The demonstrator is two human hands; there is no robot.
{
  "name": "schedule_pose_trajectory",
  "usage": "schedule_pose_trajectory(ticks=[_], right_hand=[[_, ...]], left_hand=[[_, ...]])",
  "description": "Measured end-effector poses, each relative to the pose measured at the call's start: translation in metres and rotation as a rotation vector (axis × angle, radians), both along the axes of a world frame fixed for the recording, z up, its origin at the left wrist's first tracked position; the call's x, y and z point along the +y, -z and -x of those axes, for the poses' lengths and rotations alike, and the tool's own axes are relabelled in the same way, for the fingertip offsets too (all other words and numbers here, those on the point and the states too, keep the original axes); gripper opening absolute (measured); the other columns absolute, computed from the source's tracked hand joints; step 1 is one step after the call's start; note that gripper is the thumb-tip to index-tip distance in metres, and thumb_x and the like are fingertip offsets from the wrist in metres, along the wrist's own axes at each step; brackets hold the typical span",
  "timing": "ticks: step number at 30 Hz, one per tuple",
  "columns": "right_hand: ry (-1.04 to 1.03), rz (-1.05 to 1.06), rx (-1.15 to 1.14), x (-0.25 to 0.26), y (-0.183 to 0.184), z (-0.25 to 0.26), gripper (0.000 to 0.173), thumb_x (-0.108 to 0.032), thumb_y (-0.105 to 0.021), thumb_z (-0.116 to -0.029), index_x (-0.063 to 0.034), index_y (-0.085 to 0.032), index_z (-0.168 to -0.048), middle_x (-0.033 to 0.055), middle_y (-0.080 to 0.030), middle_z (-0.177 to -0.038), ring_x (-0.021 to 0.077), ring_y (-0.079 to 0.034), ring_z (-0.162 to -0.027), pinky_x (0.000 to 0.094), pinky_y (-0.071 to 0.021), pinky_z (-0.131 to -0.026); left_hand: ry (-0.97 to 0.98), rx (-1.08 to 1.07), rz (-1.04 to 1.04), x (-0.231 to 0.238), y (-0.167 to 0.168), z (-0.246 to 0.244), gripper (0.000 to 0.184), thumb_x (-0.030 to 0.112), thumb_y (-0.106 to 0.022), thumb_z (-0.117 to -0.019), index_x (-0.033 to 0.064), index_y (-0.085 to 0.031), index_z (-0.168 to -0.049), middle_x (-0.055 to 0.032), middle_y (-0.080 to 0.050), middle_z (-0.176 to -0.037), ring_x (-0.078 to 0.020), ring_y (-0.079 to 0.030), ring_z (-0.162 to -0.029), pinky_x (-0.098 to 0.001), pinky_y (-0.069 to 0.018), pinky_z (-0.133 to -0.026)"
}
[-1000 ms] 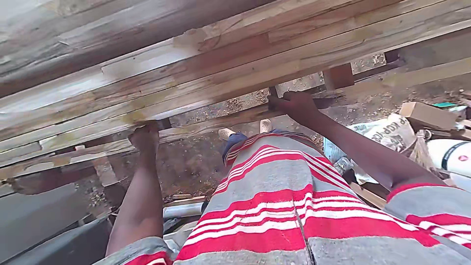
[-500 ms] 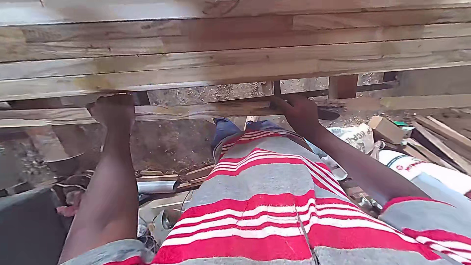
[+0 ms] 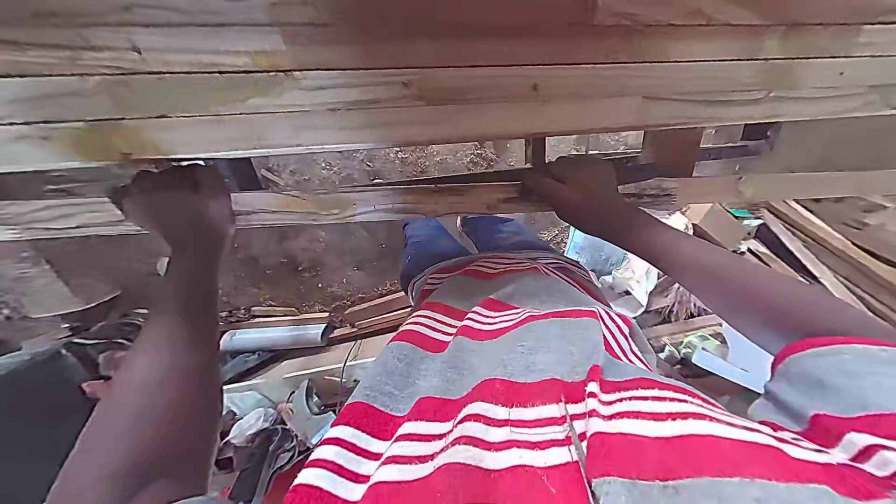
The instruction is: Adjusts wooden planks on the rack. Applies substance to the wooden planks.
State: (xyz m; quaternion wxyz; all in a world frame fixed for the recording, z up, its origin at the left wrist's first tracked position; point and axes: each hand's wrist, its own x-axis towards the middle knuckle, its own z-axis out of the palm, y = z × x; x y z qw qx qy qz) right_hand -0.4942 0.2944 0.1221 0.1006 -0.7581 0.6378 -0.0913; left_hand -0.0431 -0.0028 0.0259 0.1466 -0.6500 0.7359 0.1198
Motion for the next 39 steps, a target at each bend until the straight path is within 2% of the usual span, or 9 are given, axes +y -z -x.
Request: schedule_pose_trajectory(ticks=[4, 8, 13, 19, 27, 31, 33, 36, 39], right_hand=[[0.139, -0.379, -0.161, -0.015, -0.015, 0.006, 0.019, -0.019, -0.066, -0.0998, -0.0102, -0.069, -0.117, 0.0192, -0.072, -0.090, 0.0426, -0.072, -0.082, 0.0624, -0.0537, -0.067], [0.213, -0.441, -0.547, -0.015, -0.011, 0.022, 0.032, -0.022, -0.070, -0.0977, -0.0056, -0.068, -0.125, 0.0187, -0.073, -0.102, 0.0342, -0.071, -0.092, 0.0569, -0.0547, -0.085], [0.309, -0.487, -0.213, -0.006, -0.019, 0.012, 0.034, -0.032, -0.067, -0.1006, -0.0144, -0.065, -0.130, 0.0213, -0.073, -0.102, 0.0456, -0.070, -0.094, 0.0678, -0.0519, -0.078], [0.317, -0.114, 0.022, 0.017, -0.006, -0.024, 0.025, -0.023, -0.066, -0.1009, -0.0085, -0.069, -0.121, 0.0208, -0.069, -0.086, 0.0421, -0.070, -0.073, 0.0558, -0.0547, -0.057], [0.244, 0.226, 0.170, 0.024, 0.014, -0.033, 0.018, -0.007, -0.069, -0.0944, -0.0085, -0.076, -0.111, 0.0145, -0.072, -0.086, 0.0332, -0.071, -0.073, 0.0439, -0.0542, -0.054], [0.156, 0.242, 0.106, 0.014, 0.019, -0.019, 0.011, -0.012, -0.067, -0.0971, -0.0084, -0.075, -0.105, 0.0136, -0.073, -0.083, 0.0321, -0.071, -0.070, 0.0444, -0.0544, -0.055], [0.161, 0.094, 0.004, 0.008, 0.016, -0.014, 0.016, -0.020, -0.064, -0.1010, -0.0085, -0.073, -0.107, 0.0154, -0.071, -0.082, 0.0354, -0.071, -0.070, 0.0504, -0.0546, -0.055], [0.333, -0.390, -0.339, -0.014, -0.004, -0.005, 0.027, -0.027, -0.068, -0.0992, -0.0053, -0.069, -0.115, 0.0181, -0.072, -0.091, 0.0376, -0.071, -0.083, 0.0596, -0.0544, -0.072], [0.442, -0.478, -0.654, -0.033, -0.023, -0.012, 0.031, -0.027, -0.072, -0.0963, -0.0044, -0.067, -0.117, 0.0126, -0.069, -0.089, 0.0239, -0.067, -0.078, 0.0475, -0.0558, -0.077]], left_hand=[[-0.011, 0.050, 0.008, 0.014, -0.031, 0.023, 0.061, 0.041, -0.034, -0.1073, -0.0139, -0.060, -0.109, -0.0416, -0.059, -0.121, -0.0601, -0.052, -0.124, -0.0797, -0.0346, -0.097], [-0.065, 0.146, 0.074, 0.016, -0.035, 0.026, 0.061, 0.044, -0.041, -0.1055, -0.0117, -0.063, -0.114, -0.0396, -0.061, -0.123, -0.0576, -0.054, -0.124, -0.0782, -0.0343, -0.100], [-0.134, 0.081, 0.034, 0.010, -0.032, 0.027, 0.060, 0.045, -0.042, -0.1046, -0.0108, -0.063, -0.113, -0.0388, -0.060, -0.125, -0.0563, -0.053, -0.126, -0.0773, -0.0328, -0.103], [-0.083, 0.082, 0.063, 0.006, -0.022, 0.020, 0.060, 0.047, -0.040, -0.1023, -0.0074, -0.066, -0.106, -0.0361, -0.064, -0.119, -0.0551, -0.055, -0.124, -0.0763, -0.0325, -0.103], [-0.079, 0.049, 0.020, 0.011, -0.022, 0.023, 0.065, 0.045, -0.033, -0.1060, -0.0145, -0.059, -0.108, -0.0420, -0.059, -0.121, -0.0601, -0.052, -0.124, -0.0794, -0.0334, -0.100], [0.005, 0.072, 0.025, 0.010, -0.029, 0.026, 0.067, 0.042, -0.026, -0.1067, -0.0161, -0.059, -0.100, -0.0433, -0.060, -0.115, -0.0612, -0.052, -0.122, -0.0795, -0.0324, -0.097], [0.033, 0.057, 0.045, 0.011, -0.030, 0.025, 0.064, 0.038, -0.026, -0.1074, -0.0160, -0.058, -0.098, -0.0430, -0.061, -0.112, -0.0614, -0.054, -0.120, -0.0788, -0.0338, -0.094], [0.083, -0.022, 0.029, 0.010, -0.028, 0.023, 0.053, 0.029, -0.032, -0.1095, -0.0181, -0.055, -0.103, -0.0450, -0.059, -0.111, -0.0646, -0.054, -0.115, -0.0814, -0.0351, -0.090], [0.058, -0.003, 0.070, 0.007, -0.028, 0.023, 0.059, 0.036, -0.031, -0.1096, -0.0165, -0.058, -0.105, -0.0429, -0.061, -0.113, -0.0619, -0.056, -0.117, -0.0801, -0.0358, -0.092]])
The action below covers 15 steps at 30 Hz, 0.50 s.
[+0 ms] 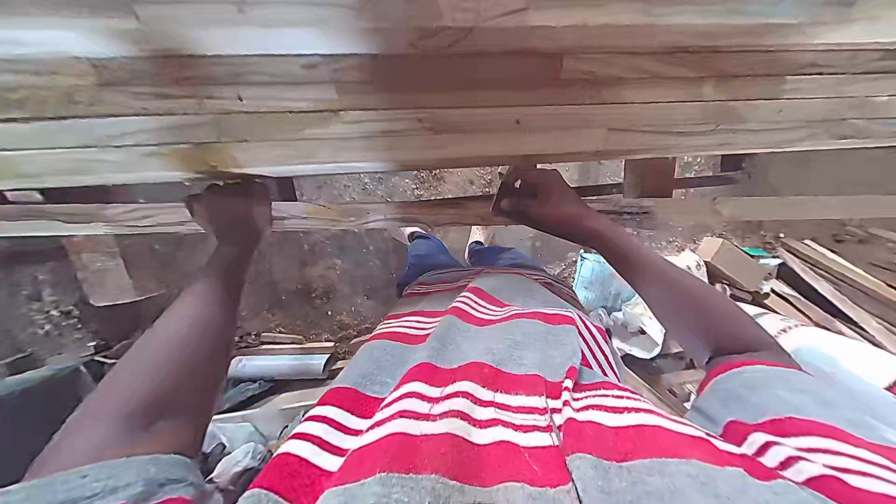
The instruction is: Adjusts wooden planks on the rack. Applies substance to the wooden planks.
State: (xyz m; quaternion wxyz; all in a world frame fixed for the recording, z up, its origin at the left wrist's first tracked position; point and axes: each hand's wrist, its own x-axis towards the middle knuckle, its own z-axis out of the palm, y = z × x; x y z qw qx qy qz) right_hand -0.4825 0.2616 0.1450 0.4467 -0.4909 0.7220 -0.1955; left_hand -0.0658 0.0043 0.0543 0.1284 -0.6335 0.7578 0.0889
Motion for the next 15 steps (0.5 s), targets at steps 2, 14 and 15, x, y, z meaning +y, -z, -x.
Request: schedule_pose_trajectory(ticks=[2, 14, 15], right_hand=[[-0.033, -0.013, 0.167, 0.003, -0.009, -0.002, 0.036, -0.033, -0.071, -0.0971, -0.0071, -0.069, -0.122, 0.0171, -0.072, -0.096, 0.0340, -0.070, -0.088, 0.0580, -0.0550, -0.081], [-0.133, 0.179, 0.688, 0.039, 0.013, -0.029, 0.025, -0.026, -0.065, -0.1012, -0.0060, -0.069, -0.116, 0.0215, -0.071, -0.089, 0.0434, -0.071, -0.074, 0.0576, -0.0541, -0.056], [-0.127, 0.214, 0.723, 0.042, 0.014, -0.033, 0.023, -0.024, -0.065, -0.1014, -0.0076, -0.070, -0.116, 0.0209, -0.071, -0.090, 0.0424, -0.071, -0.073, 0.0558, -0.0538, -0.054]], left_hand=[[-0.018, 0.006, -0.009, 0.004, -0.008, 0.002, 0.058, 0.035, -0.033, -0.1081, -0.0160, -0.059, -0.103, -0.0419, -0.062, -0.111, -0.0605, -0.057, -0.116, -0.0792, -0.0361, -0.093], [-0.091, -0.056, -0.052, -0.001, -0.002, 0.003, 0.055, 0.036, -0.038, -0.1065, -0.0150, -0.059, -0.105, -0.0417, -0.061, -0.115, -0.0597, -0.056, -0.118, -0.0794, -0.0360, -0.094], [-0.076, -0.077, -0.070, 0.000, -0.004, 0.004, 0.053, 0.033, -0.039, -0.1069, -0.0164, -0.057, -0.105, -0.0430, -0.060, -0.115, -0.0611, -0.055, -0.118, -0.0800, -0.0358, -0.094]])
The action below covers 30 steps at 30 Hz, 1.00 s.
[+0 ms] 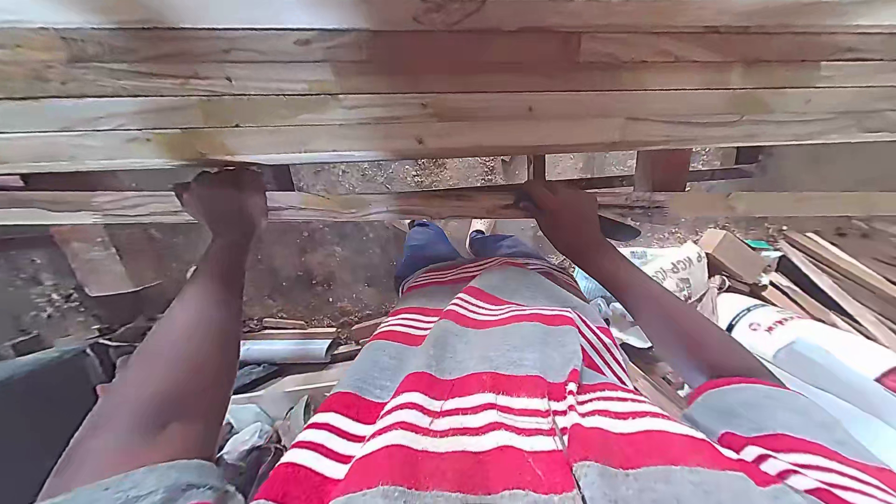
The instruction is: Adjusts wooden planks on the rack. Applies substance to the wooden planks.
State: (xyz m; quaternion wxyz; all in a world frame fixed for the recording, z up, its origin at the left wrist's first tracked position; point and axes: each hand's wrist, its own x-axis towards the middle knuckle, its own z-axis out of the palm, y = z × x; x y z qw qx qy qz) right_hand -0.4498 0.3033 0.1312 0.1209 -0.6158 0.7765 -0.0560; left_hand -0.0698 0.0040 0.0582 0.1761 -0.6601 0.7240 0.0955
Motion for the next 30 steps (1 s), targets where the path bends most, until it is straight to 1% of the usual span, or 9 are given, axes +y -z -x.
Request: schedule_pose_trajectory(ticks=[6, 9, 12, 16, 19, 22, 23, 27, 30], right_hand=[[-0.140, 0.159, 0.124, -0.001, 0.005, -0.008, 0.017, 0.001, -0.064, -0.0950, -0.0056, -0.074, -0.107, 0.0212, -0.071, -0.092, 0.0393, -0.071, -0.076, 0.0479, -0.0532, -0.052], [-0.317, 0.145, 0.128, -0.012, 0.002, 0.004, 0.012, 0.000, -0.061, -0.0969, -0.0027, -0.072, -0.102, 0.0179, -0.070, -0.085, 0.0359, -0.070, -0.074, 0.0452, -0.0526, -0.053], [-0.439, 0.149, 0.067, -0.020, 0.007, 0.018, 0.010, -0.002, -0.060, -0.0979, -0.0018, -0.069, -0.099, 0.0174, -0.072, -0.087, 0.0358, -0.071, -0.073, 0.0453, -0.0526, -0.051], [-0.453, 0.129, -0.065, -0.040, 0.012, 0.022, 0.014, -0.011, -0.060, -0.1004, -0.0011, -0.068, -0.094, 0.0167, -0.069, -0.078, 0.0359, -0.070, -0.068, 0.0481, -0.0514, -0.050], [-0.393, -0.161, -0.332, -0.058, 0.002, 0.033, 0.019, -0.021, -0.064, -0.0998, -0.0028, -0.069, -0.100, 0.0160, -0.070, -0.084, 0.0360, -0.072, -0.078, 0.0577, -0.0545, -0.065], [-0.205, -0.232, -0.662, -0.058, -0.013, 0.030, 0.023, -0.019, -0.067, -0.0976, -0.0001, -0.070, -0.110, 0.0135, -0.071, -0.090, 0.0222, -0.068, -0.081, 0.0447, -0.0552, -0.078], [-0.147, -0.224, -0.669, -0.054, -0.018, 0.027, 0.024, -0.019, -0.068, -0.0970, -0.0005, -0.070, -0.112, 0.0139, -0.072, -0.090, 0.0229, -0.069, -0.081, 0.0462, -0.0559, -0.078], [-0.137, -0.146, -0.328, -0.039, -0.015, 0.029, 0.023, -0.023, -0.067, -0.0985, -0.0021, -0.069, -0.108, 0.0189, -0.072, -0.089, 0.0396, -0.072, -0.083, 0.0625, -0.0543, -0.072], [-0.172, -0.106, -0.202, -0.033, -0.007, 0.022, 0.022, -0.021, -0.068, -0.0989, -0.0014, -0.069, -0.107, 0.0202, -0.072, -0.093, 0.0414, -0.072, -0.085, 0.0612, -0.0560, -0.069]], left_hand=[[0.016, 0.115, 0.032, -0.007, 0.027, -0.025, 0.065, 0.043, -0.023, -0.1075, -0.0131, -0.057, -0.108, -0.0403, -0.060, -0.119, -0.0583, -0.054, -0.122, -0.0781, -0.0363, -0.097], [-0.027, 0.177, -0.001, -0.008, 0.031, -0.024, 0.065, 0.044, -0.025, -0.1093, -0.0111, -0.060, -0.116, -0.0360, -0.060, -0.126, -0.0512, -0.054, -0.127, -0.0701, -0.0373, -0.104], [-0.071, 0.174, -0.045, 0.002, -0.005, 0.006, 0.065, 0.039, -0.027, -0.1097, -0.0181, -0.057, -0.118, -0.0417, -0.055, -0.132, -0.0552, -0.047, -0.135, -0.0686, -0.0307, -0.111], [-0.033, 0.186, -0.052, -0.005, -0.012, 0.000, 0.065, 0.038, -0.026, -0.1105, -0.0186, -0.057, -0.117, -0.0427, -0.054, -0.132, -0.0571, -0.046, -0.134, -0.0701, -0.0307, -0.110], [-0.032, 0.220, 0.033, -0.009, 0.014, -0.021, 0.064, 0.040, -0.025, -0.1087, -0.0142, -0.058, -0.117, -0.0398, -0.059, -0.126, -0.0553, -0.052, -0.129, -0.0722, -0.0329, -0.107], [-0.044, 0.206, 0.073, -0.008, -0.003, -0.010, 0.065, 0.042, -0.026, -0.1075, -0.0141, -0.059, -0.115, -0.0409, -0.059, -0.124, -0.0571, -0.051, -0.129, -0.0743, -0.0309, -0.106], [-0.050, 0.197, 0.067, -0.005, -0.007, -0.006, 0.063, 0.040, -0.027, -0.1072, -0.0143, -0.059, -0.113, -0.0404, -0.060, -0.123, -0.0566, -0.051, -0.128, -0.0746, -0.0309, -0.105], [-0.075, 0.164, 0.069, -0.005, -0.004, -0.005, 0.063, 0.040, -0.028, -0.1071, -0.0153, -0.059, -0.106, -0.0400, -0.062, -0.118, -0.0562, -0.054, -0.125, -0.0745, -0.0321, -0.105], [-0.098, 0.168, 0.054, -0.008, -0.005, -0.006, 0.065, 0.043, -0.029, -0.1064, -0.0142, -0.060, -0.106, -0.0402, -0.061, -0.120, -0.0559, -0.053, -0.127, -0.0734, -0.0292, -0.107]])
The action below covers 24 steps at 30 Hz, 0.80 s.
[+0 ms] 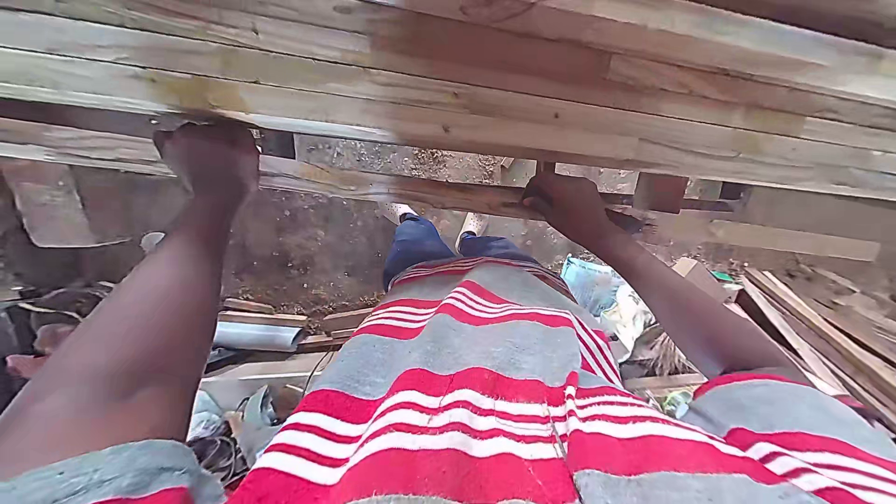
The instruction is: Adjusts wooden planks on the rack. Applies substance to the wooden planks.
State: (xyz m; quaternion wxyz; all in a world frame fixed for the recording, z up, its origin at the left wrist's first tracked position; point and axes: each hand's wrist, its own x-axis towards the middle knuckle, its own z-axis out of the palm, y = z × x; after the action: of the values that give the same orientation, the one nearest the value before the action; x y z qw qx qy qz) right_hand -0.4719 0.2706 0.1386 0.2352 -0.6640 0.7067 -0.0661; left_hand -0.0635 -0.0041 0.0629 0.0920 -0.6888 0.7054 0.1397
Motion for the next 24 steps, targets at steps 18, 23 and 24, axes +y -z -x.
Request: schedule_pose_trajectory(ticks=[18, 23, 24], right_hand=[[-0.113, 0.096, 0.132, -0.004, 0.012, -0.020, 0.014, -0.010, -0.061, -0.0978, -0.0008, -0.071, -0.102, 0.0219, -0.070, -0.085, 0.0446, -0.071, -0.077, 0.0600, -0.0530, -0.059], [0.029, -0.138, -0.368, -0.037, -0.007, 0.011, 0.026, -0.019, -0.056, -0.1039, 0.0031, -0.071, -0.104, 0.0168, -0.070, -0.097, 0.0251, -0.066, -0.093, 0.0461, -0.0507, -0.088], [0.085, -0.123, -0.373, -0.035, -0.013, 0.013, 0.026, -0.019, -0.057, -0.1038, 0.0022, -0.071, -0.103, 0.0157, -0.071, -0.096, 0.0226, -0.067, -0.089, 0.0444, -0.0514, -0.085]], left_hand=[[0.069, 0.126, 0.062, -0.008, 0.028, -0.020, 0.066, 0.047, -0.031, -0.1057, -0.0091, -0.062, -0.119, -0.0351, -0.060, -0.129, -0.0505, -0.052, -0.132, -0.0709, -0.0319, -0.109], [0.080, 0.006, -0.006, -0.005, 0.006, -0.010, 0.066, 0.043, -0.028, -0.1078, -0.0138, -0.060, -0.114, -0.0407, -0.059, -0.125, -0.0579, -0.052, -0.127, -0.0777, -0.0324, -0.102], [0.083, 0.001, 0.001, -0.003, 0.010, -0.010, 0.066, 0.043, -0.028, -0.1072, -0.0136, -0.061, -0.109, -0.0404, -0.060, -0.122, -0.0577, -0.053, -0.125, -0.0778, -0.0325, -0.101]])
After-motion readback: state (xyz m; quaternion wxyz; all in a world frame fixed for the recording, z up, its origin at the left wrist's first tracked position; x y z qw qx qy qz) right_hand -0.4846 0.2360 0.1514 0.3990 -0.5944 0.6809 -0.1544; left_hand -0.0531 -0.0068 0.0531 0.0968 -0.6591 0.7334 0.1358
